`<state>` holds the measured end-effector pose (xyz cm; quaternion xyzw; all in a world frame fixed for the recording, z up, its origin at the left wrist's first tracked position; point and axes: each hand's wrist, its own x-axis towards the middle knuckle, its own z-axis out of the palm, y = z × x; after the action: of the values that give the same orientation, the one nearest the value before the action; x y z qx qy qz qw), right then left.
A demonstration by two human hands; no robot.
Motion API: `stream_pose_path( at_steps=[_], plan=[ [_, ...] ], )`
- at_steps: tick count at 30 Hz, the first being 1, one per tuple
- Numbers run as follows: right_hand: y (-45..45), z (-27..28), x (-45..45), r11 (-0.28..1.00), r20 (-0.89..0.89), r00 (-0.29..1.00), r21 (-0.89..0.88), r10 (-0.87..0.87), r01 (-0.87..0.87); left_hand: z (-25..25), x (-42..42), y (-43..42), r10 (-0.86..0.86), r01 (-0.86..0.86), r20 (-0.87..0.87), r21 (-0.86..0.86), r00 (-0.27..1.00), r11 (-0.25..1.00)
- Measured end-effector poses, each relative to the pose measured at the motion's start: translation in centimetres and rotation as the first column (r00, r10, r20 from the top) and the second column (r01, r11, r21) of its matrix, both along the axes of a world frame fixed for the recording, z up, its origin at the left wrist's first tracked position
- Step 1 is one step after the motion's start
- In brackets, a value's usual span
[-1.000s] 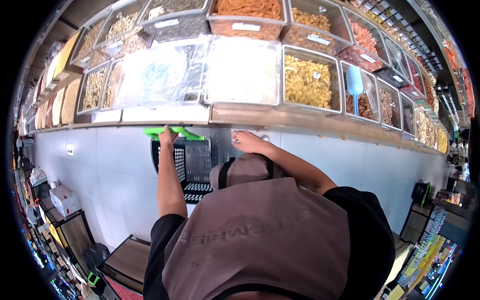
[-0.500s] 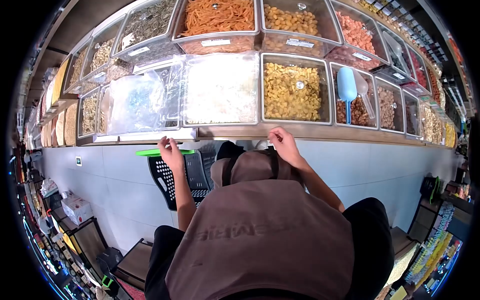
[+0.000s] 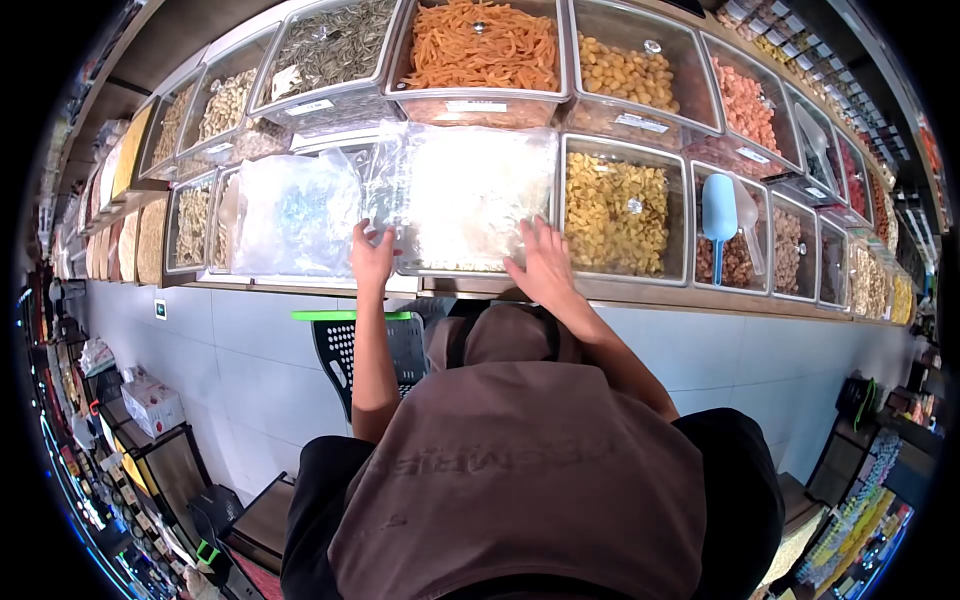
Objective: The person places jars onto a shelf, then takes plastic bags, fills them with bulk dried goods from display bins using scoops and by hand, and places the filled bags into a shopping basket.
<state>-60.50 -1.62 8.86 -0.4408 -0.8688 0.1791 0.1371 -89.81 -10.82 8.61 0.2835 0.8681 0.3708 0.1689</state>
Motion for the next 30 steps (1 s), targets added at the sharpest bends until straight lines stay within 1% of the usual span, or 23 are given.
stream_pose_path(
  at_steps=[1,2,3,5,6,7,9,10,11,13,14,15,17,18,19,21,23,25,26,27,28,29,30],
  plan=[
    [-0.1,-0.6,-0.3,1.000,-0.063,0.998,0.009,-0.003,0.004,0.7,0.1,0.1,0.051,-0.060,0.291,0.022,0.956,0.998],
    [-0.1,-1.2,-0.6,1.000,-0.126,0.992,0.018,-0.008,0.011,-0.4,-0.9,0.1,0.013,-0.026,0.286,0.041,0.958,0.999],
    [0.0,-1.7,-0.7,1.000,-0.122,0.992,0.015,-0.015,0.017,-0.5,-1.6,0.1,0.007,-0.019,0.290,0.038,0.957,0.999],
    [0.6,-1.9,-0.9,0.974,-0.403,0.902,-0.213,-0.156,0.074,-0.7,-2.6,0.1,-0.045,0.034,0.377,0.038,0.925,0.999],
    [1.0,-2.0,-0.9,0.981,-0.479,0.863,-0.169,-0.162,0.091,-1.0,-3.0,0.1,-0.042,0.036,0.283,0.024,0.958,0.999],
    [1.3,-1.7,-0.8,0.980,-0.471,0.865,-0.170,-0.174,0.105,-1.4,-3.5,0.1,-0.053,0.049,0.292,0.022,0.955,0.999],
    [1.8,-1.2,-0.5,0.981,-0.492,0.851,-0.136,-0.186,0.136,-2.1,-4.4,0.2,-0.103,0.112,-0.080,0.115,0.991,0.987],
    [1.9,-1.3,-0.4,0.977,-0.501,0.839,-0.107,-0.211,0.183,-1.3,-4.3,0.4,-0.077,0.092,-0.194,0.068,0.978,0.993],
    [1.9,-0.5,-0.4,0.975,-0.497,0.839,-0.105,-0.221,0.195,-0.5,-4.3,0.7,-0.089,0.104,-0.189,0.069,0.978,0.992],
    [2.0,1.7,0.3,0.960,-0.577,0.768,-0.124,-0.276,0.252,0.4,-4.6,1.4,-0.155,0.150,0.040,0.109,0.987,0.983],
    [2.0,3.1,0.5,0.948,-0.590,0.751,-0.087,-0.297,0.307,-0.1,-4.8,1.8,-0.209,0.193,0.112,0.140,0.971,0.971],
    [1.8,3.8,0.9,0.944,-0.589,0.748,-0.085,-0.306,0.319,-0.5,-4.9,2.1,-0.222,0.205,0.114,0.141,0.968,0.969],
    [1.5,5.3,2.2,0.922,-0.801,0.483,-0.213,-0.354,0.322,-0.7,-4.5,3.0,-0.383,0.310,0.294,0.265,0.876,0.913],
    [1.1,6.3,2.8,0.891,-0.826,0.383,-0.280,-0.413,0.357,-0.6,-4.2,3.4,-0.404,0.339,0.364,0.231,0.839,0.912],
    [0.8,7.7,3.5,0.856,-0.840,0.278,-0.348,-0.465,0.381,-0.6,-3.5,3.9,-0.409,0.343,0.368,0.232,0.835,0.910],
    [0.2,9.9,5.7,0.846,-0.868,0.233,-0.311,-0.438,0.432,-0.5,-1.7,4.8,-0.311,0.199,0.736,0.239,0.601,0.950],
    [-0.6,12.8,7.6,0.837,-0.888,0.227,-0.253,-0.400,0.485,1.4,0.6,5.9,-0.247,0.293,0.865,0.123,0.437,0.948],
    [-1.7,13.8,10.1,0.813,-0.915,0.156,-0.239,-0.371,0.530,-0.1,3.4,6.6,-0.266,0.377,0.906,0.132,0.330,0.917],
    [-2.3,13.9,11.3,0.773,-0.908,0.179,-0.205,-0.380,0.600,-0.3,4.8,7.1,-0.268,0.378,0.907,0.135,0.326,0.916],
    [-2.8,14.1,12.5,0.728,-0.897,0.204,-0.166,-0.392,0.665,-0.4,6.3,7.4,-0.194,0.353,0.978,0.153,0.082,0.923],
    [-3.4,14.5,13.6,0.703,-0.877,0.266,-0.108,-0.401,0.703,-0.7,7.4,7.5,-0.109,0.325,0.979,0.160,-0.172,0.932],
    [-4.1,14.5,14.9,0.701,-0.874,0.271,-0.105,-0.403,0.705,-1.2,8.1,7.9,-0.106,0.326,0.978,0.161,-0.178,0.932],
    [-4.7,14.2,16.2,0.635,-0.808,0.250,-0.188,-0.534,0.749,-1.8,8.8,8.7,-0.188,0.427,0.967,0.244,-0.169,0.871]
  ],
)
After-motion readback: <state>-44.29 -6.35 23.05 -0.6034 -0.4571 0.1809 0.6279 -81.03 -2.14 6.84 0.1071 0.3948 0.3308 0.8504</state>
